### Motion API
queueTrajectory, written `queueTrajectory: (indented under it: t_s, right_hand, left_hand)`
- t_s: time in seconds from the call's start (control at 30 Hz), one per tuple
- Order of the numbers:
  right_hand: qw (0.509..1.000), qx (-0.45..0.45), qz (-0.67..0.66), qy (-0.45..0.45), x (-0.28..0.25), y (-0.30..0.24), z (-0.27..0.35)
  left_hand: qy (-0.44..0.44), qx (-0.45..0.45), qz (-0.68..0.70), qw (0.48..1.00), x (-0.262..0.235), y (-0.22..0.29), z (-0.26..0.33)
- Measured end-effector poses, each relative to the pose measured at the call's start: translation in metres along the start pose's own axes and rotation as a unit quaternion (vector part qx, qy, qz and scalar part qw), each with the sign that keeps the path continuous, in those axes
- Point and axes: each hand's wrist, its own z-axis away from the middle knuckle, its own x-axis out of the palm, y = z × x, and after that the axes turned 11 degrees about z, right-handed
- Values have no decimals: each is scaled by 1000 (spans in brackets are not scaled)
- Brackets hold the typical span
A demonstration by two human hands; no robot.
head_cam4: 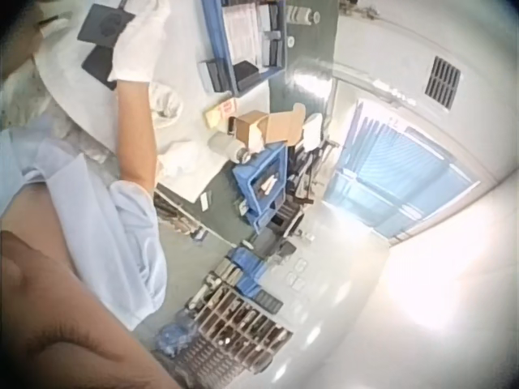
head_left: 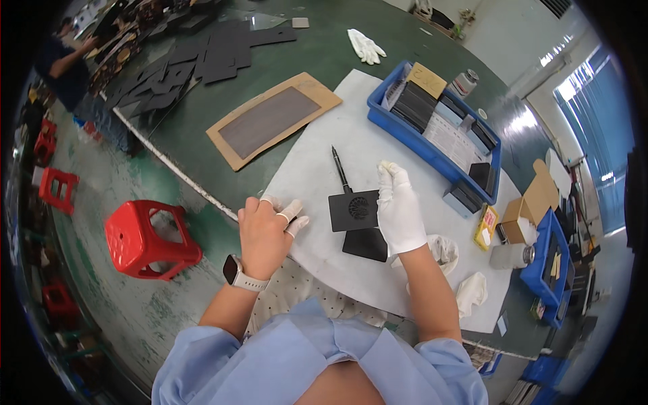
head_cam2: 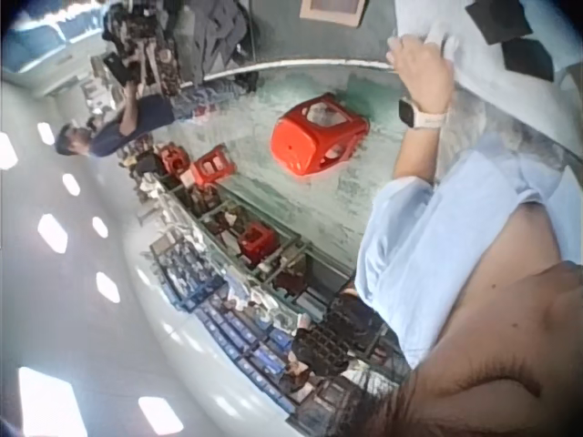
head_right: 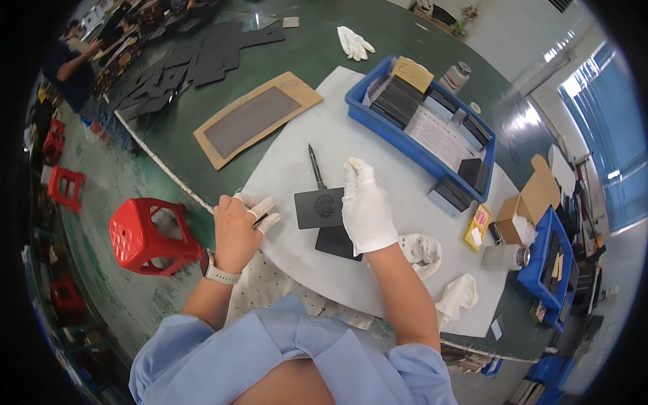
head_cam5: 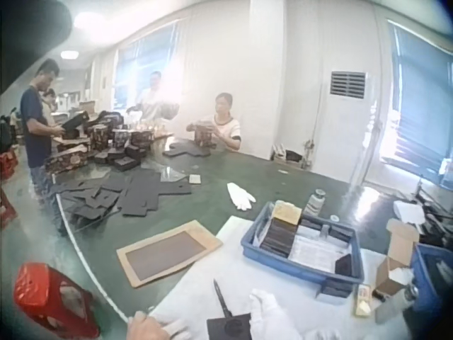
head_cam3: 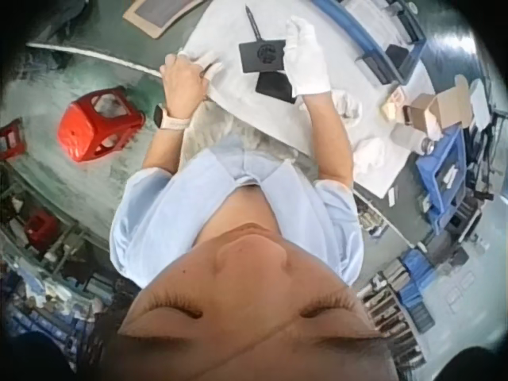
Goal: The person wipes a small black rectangular device with a white cloth, then uses a black marker to write on its surface. The person repeats this process on a second identical device, handling them one at a time on a workbench.
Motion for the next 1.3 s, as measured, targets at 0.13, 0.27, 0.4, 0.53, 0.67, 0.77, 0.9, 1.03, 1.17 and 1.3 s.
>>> queueTrajectory:
  t_s: [0.13,0.27,0.4,0.53,0.67,0.77,0.9,1.03,1.17,1.3]
  right_hand:
    - [997,62,-12,-37,-9,-2,-1]
    - [984,136,-46,-106,-23,-14,-5]
    - [990,112,-69,-50,-10,6,3]
    - [990,106,-59,-72,-12,2,8]
    - [993,88,-49,-67,-10,1,10]
    - [983,129,-90,-98,-11,0,9]
    - [936,222,-227,-148,-25,-10,8]
    - [943,146,-269,-127,-20,-16,26]
    - [897,221,-352,-155,-25,-10,25]
    - [950,168,-262,-26,-33,19,25]
  left_hand:
    - [-41,7,-4,999,3,5,-10]
    - [-58,38,21,997,28,-14,-11]
    - [-100,5,140,985,23,3,-11]
    - [-141,17,205,969,17,19,-12]
    - [-148,10,234,961,15,17,-11]
    - [-149,-34,282,947,13,16,-9]
    - [-130,-87,338,928,13,13,-6]
    - [-109,-119,345,925,15,14,-4]
    - [-114,-140,343,922,10,22,-6]
    - [-106,-139,361,916,9,23,-3]
